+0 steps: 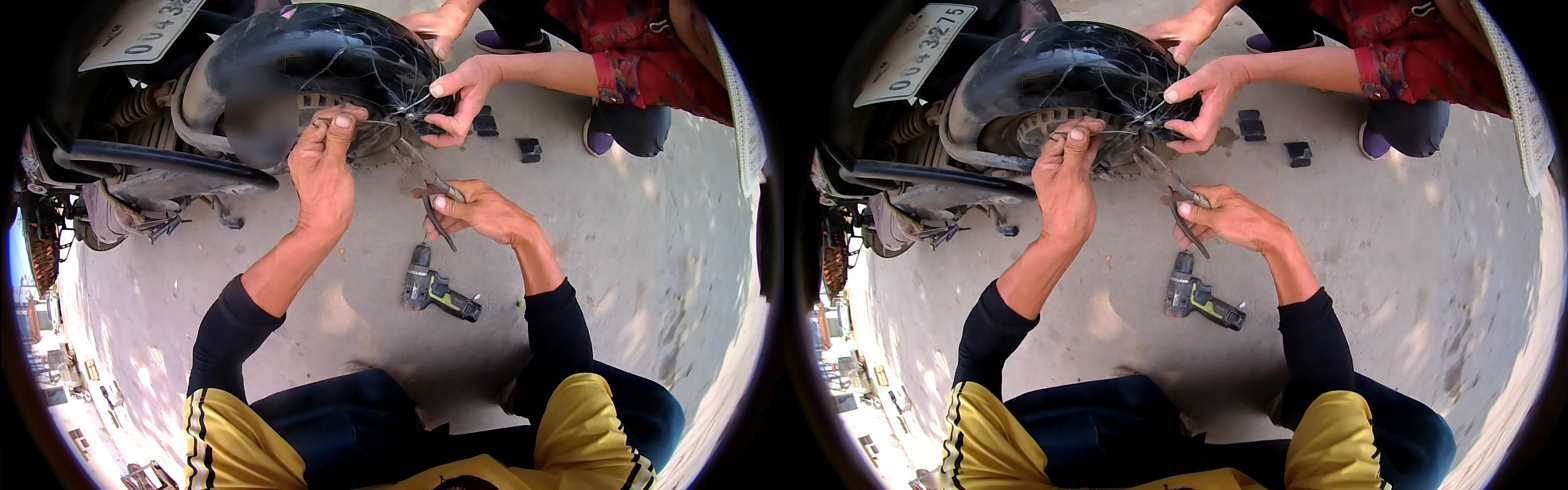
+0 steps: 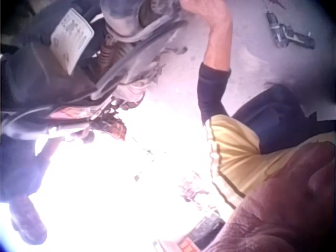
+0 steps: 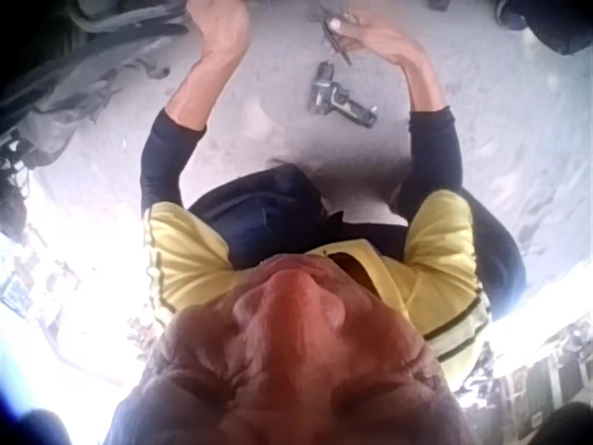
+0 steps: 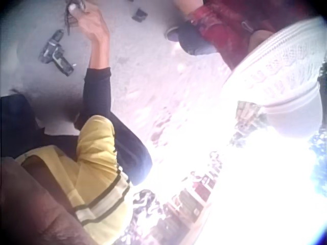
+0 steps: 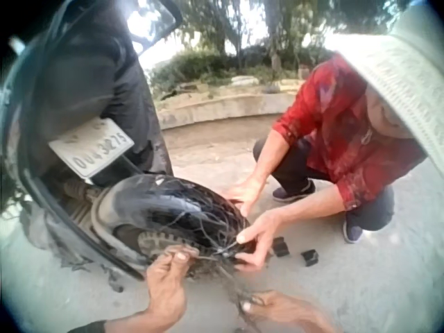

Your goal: The person uses pliers to cut and remove tangled wires wrapped around the rear wheel of a scooter. Another person assists by holding the wheel steady while the camera wearer manipulates the wires.

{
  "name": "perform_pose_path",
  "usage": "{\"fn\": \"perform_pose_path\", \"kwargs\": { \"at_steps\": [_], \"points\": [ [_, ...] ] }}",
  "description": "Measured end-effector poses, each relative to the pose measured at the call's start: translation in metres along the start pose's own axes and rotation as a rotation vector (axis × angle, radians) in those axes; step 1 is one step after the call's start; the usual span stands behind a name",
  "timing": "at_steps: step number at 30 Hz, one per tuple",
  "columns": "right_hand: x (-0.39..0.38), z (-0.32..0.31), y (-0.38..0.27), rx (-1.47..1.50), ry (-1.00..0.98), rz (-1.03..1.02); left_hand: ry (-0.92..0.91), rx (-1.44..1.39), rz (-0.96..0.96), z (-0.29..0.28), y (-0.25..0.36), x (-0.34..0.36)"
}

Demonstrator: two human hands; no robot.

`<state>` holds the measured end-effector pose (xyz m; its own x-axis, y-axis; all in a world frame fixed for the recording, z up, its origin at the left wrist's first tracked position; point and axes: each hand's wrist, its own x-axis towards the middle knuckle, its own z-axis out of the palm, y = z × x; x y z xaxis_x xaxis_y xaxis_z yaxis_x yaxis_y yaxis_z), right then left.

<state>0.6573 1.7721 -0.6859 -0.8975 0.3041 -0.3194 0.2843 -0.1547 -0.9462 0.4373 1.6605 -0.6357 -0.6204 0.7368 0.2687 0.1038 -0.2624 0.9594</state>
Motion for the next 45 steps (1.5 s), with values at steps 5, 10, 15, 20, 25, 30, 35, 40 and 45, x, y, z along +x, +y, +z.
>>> {"fn": "perform_pose_path", "kwargs": {
  "at_steps": [5, 10, 15, 20, 25, 30, 35, 40, 45],
  "points": [
    [-0.035, 0.038, 0.0, -0.146, 0.176, -0.07, -0.016, -0.001, 0.001, 0.003, -0.003, -0.001],
    [-0.037, 0.041, -0.012, 0.026, 0.372, -0.175, -0.008, -0.04, -0.003, 0.005, 0.0, -0.001],
    [-0.023, 0.028, 0.02, 0.06, 0.275, -0.114, -0.014, -0.021, 0.031, 0.007, -0.003, -0.001],
    [-0.004, -0.001, -0.013, -0.136, 0.126, -0.121, -0.007, 0.028, 0.036, 0.004, -0.003, -0.006],
    [0.021, -0.021, -0.034, -0.402, 0.043, -0.088, 0.035, 0.069, 0.077, 0.009, 0.0, -0.009],
    [0.028, -0.024, -0.047, -0.452, 0.039, -0.341, 0.054, 0.13, 0.114, 0.011, 0.0, -0.013],
    [0.03, -0.01, -0.04, -0.36, 0.121, -0.326, 0.035, 0.141, 0.149, 0.014, 0.001, -0.016],
    [0.03, -0.006, -0.049, -0.019, -0.029, 0.064, 0.038, 0.12, 0.139, 0.013, 0.001, -0.015],
    [0.011, 0.002, -0.079, 0.21, -0.159, 0.141, 0.022, 0.161, 0.185, 0.007, 0.0, -0.01]
  ]
}}
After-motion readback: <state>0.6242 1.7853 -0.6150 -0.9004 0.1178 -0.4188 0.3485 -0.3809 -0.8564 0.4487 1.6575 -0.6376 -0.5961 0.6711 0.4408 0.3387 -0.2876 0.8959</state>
